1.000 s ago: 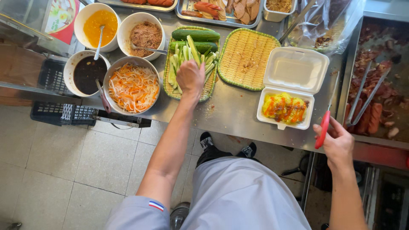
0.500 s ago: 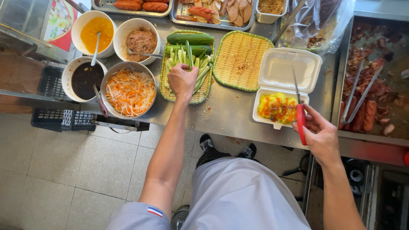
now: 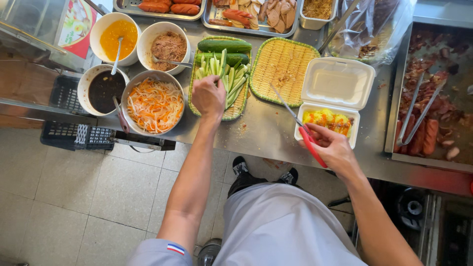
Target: The person scoops yellow rice into a styrofoam container, then adds a grilled flatbread cut with scissors, sauce from a squeeze bottle, sliced cucumbers, shredded vegetables, and cooked meats. The person closes the container, places it in a plastic bag, and hands it to a customer.
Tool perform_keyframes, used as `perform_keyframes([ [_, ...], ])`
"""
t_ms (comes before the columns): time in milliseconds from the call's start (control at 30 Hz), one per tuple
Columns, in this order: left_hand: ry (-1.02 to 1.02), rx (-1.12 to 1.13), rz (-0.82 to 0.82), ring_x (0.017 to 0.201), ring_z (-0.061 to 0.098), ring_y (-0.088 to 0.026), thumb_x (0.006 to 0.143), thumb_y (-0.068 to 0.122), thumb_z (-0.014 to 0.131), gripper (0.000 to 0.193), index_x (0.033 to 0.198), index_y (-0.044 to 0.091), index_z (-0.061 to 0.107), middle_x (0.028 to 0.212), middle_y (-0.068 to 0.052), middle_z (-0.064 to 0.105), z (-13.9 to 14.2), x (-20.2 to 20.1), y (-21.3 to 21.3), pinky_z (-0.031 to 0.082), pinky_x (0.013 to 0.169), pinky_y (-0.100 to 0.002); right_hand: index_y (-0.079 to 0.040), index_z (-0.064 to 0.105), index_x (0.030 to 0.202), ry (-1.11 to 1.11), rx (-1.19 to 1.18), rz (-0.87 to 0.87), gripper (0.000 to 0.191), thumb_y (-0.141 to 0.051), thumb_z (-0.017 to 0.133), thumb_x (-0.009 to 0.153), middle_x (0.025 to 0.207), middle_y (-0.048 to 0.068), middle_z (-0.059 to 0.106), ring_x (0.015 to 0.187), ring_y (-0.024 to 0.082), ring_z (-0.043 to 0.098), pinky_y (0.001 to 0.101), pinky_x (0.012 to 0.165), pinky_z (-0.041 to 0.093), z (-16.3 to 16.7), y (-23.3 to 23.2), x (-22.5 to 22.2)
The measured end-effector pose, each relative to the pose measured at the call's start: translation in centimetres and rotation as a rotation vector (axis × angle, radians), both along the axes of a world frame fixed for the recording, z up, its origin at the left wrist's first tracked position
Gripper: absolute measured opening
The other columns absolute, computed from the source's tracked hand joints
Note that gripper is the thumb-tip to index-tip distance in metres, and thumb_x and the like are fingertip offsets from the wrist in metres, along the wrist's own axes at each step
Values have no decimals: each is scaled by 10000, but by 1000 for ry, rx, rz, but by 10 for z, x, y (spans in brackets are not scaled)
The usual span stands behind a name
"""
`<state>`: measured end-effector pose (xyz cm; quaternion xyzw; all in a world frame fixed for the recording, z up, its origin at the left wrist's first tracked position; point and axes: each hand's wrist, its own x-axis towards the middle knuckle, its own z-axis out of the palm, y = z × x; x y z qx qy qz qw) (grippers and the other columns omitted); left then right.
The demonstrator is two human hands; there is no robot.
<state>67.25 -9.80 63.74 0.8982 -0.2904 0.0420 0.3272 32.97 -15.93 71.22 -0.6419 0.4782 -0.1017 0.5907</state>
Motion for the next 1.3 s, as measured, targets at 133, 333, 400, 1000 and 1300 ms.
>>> perform_keyframes([
  [133, 357, -103, -24, 684, 750, -187, 802, 236, 827, 160, 900, 111, 842, 793, -64, 794, -2, 5, 0, 578, 662, -334, -90, 696, 1363, 202, -107, 116, 686, -369, 860, 758, 981, 60, 776, 834, 129, 662, 288, 769, 539, 0, 3, 24],
  [333, 545, -260, 46, 682, 757, -122, 861, 191, 800, 185, 972, 43, 813, 785, -83, 803, 2, 11, 4, 590, 673, -264, -64, 659, 1346, -2, -9, 171, 708, -432, 834, 768, 1005, -28, 750, 837, 57, 645, 236, 721, 531, -14, 5, 48],
  [400, 577, -412, -66, 733, 771, -118, 879, 160, 781, 205, 1014, 5, 787, 845, -95, 804, 7, 6, 6, 605, 676, -244, -81, 650, 1410, -25, 220, 169, 674, -430, 768, 845, 860, -23, 607, 730, 67, 534, 241, 622, 446, -19, 6, 46],
  [1000, 1701, -40, -621, 811, 767, -192, 882, 119, 790, 223, 1042, -34, 761, 933, -155, 780, -26, -183, -30, 627, 757, -297, -16, 599, 1374, -347, 767, -400, 491, -350, 569, 1015, 803, -21, 586, 570, 40, 505, 199, 430, 345, -29, 39, -150],
  [1300, 1722, -161, -453, 808, 776, -194, 867, 111, 791, 254, 1034, -67, 720, 937, -159, 782, -28, -188, -36, 642, 726, -290, -23, 565, 1411, -416, 804, -357, 556, -381, 570, 986, 793, -35, 560, 588, 54, 508, 217, 463, 350, -28, 58, -154],
])
